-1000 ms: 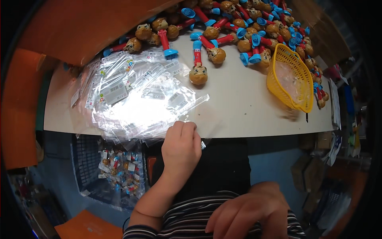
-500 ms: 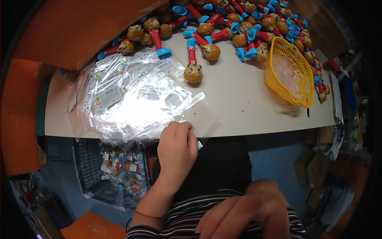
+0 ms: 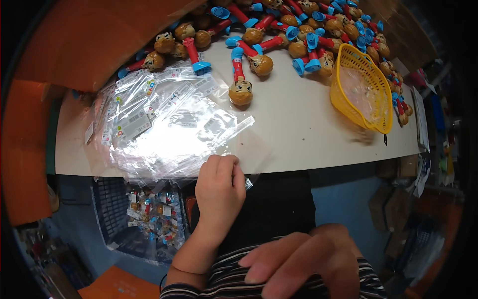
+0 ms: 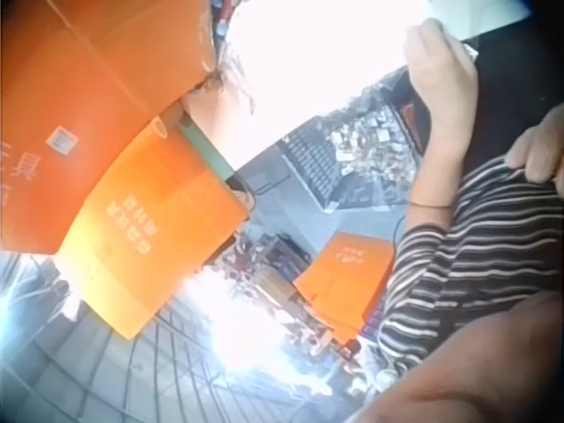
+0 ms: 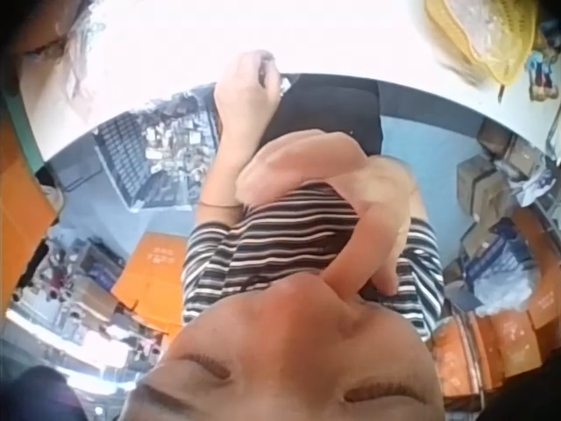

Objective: Packaging small toy dolls into individual plastic bags and sealing them with blue stickers.

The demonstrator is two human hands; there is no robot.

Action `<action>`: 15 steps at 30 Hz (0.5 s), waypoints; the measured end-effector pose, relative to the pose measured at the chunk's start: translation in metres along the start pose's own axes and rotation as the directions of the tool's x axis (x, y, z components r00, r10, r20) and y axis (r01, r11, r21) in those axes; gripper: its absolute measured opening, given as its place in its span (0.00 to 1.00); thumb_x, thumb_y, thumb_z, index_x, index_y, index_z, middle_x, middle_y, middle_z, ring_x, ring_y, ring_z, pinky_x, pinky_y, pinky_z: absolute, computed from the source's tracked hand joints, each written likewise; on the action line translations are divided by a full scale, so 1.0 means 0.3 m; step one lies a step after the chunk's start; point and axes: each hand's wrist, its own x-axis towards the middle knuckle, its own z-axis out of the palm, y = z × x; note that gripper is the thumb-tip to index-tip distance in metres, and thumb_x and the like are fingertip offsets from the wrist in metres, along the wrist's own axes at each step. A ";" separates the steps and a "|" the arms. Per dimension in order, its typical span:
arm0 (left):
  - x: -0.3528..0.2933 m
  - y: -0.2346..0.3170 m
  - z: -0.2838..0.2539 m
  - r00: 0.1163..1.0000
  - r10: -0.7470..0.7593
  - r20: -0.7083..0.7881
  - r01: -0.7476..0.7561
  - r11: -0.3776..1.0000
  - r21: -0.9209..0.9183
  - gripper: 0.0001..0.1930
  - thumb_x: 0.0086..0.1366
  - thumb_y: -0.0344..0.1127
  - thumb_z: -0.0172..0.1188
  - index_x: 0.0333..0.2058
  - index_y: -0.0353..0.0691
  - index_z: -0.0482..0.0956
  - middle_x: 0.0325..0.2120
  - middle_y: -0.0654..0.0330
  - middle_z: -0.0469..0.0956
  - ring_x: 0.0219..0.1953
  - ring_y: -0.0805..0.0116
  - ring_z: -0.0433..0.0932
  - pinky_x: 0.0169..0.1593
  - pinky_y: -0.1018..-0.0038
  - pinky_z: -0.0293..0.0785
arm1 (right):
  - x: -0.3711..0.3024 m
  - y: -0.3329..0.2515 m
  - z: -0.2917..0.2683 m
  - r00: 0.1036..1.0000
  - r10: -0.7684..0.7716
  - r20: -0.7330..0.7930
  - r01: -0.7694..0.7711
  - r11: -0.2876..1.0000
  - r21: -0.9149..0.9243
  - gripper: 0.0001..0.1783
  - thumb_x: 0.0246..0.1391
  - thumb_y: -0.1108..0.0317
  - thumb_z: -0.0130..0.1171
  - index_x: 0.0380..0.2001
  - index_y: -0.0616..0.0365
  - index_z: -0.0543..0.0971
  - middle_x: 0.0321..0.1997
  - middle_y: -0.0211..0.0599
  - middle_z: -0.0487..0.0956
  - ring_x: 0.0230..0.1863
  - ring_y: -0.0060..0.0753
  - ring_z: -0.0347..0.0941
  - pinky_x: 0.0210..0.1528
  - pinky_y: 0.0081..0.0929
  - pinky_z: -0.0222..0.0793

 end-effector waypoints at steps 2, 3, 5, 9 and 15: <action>0.001 0.004 -0.003 1.000 -0.003 0.002 0.003 1.000 -0.012 0.06 0.54 0.23 0.61 0.31 0.38 0.76 0.26 0.55 0.72 0.29 0.55 0.73 0.33 0.65 0.70 | -0.009 -0.008 0.092 0.915 -0.172 -0.366 0.136 0.983 -0.123 0.25 0.61 0.49 0.53 0.17 0.56 0.72 0.27 0.70 0.73 0.30 0.55 0.72 0.43 0.52 0.71; 0.007 0.016 -0.001 1.000 0.002 -0.001 -0.002 1.000 -0.022 0.06 0.54 0.23 0.61 0.31 0.38 0.76 0.26 0.56 0.72 0.29 0.56 0.73 0.32 0.65 0.70 | -0.020 0.030 -0.011 0.951 -0.278 -0.136 0.284 0.958 0.025 0.23 0.62 0.49 0.53 0.20 0.55 0.75 0.30 0.71 0.74 0.34 0.55 0.73 0.47 0.53 0.69; 0.003 0.011 0.002 1.000 0.003 0.001 -0.003 1.000 -0.011 0.06 0.54 0.22 0.61 0.31 0.38 0.76 0.26 0.56 0.72 0.29 0.56 0.73 0.32 0.65 0.70 | 0.082 0.018 -0.205 0.897 -0.312 0.313 0.305 0.950 0.075 0.22 0.63 0.48 0.52 0.26 0.53 0.80 0.40 0.73 0.72 0.41 0.56 0.73 0.50 0.54 0.68; -0.001 -0.010 -0.007 1.000 0.004 -0.026 -0.004 1.000 -0.011 0.07 0.54 0.21 0.61 0.32 0.38 0.76 0.25 0.56 0.72 0.28 0.57 0.73 0.32 0.65 0.69 | 0.020 -0.088 -0.107 0.993 0.121 0.014 -0.120 0.993 -0.006 0.18 0.63 0.52 0.57 0.35 0.59 0.75 0.37 0.47 0.77 0.37 0.54 0.79 0.43 0.56 0.77; 0.003 0.005 -0.006 0.999 0.039 -0.007 -0.039 0.999 0.009 0.06 0.54 0.23 0.62 0.32 0.37 0.76 0.28 0.55 0.72 0.31 0.55 0.73 0.34 0.65 0.71 | 0.346 -0.019 -0.421 0.855 -0.481 0.193 0.442 0.482 -0.756 0.03 0.60 0.77 0.55 0.35 0.66 0.76 0.38 0.39 0.77 0.34 0.23 0.73 0.39 0.18 0.69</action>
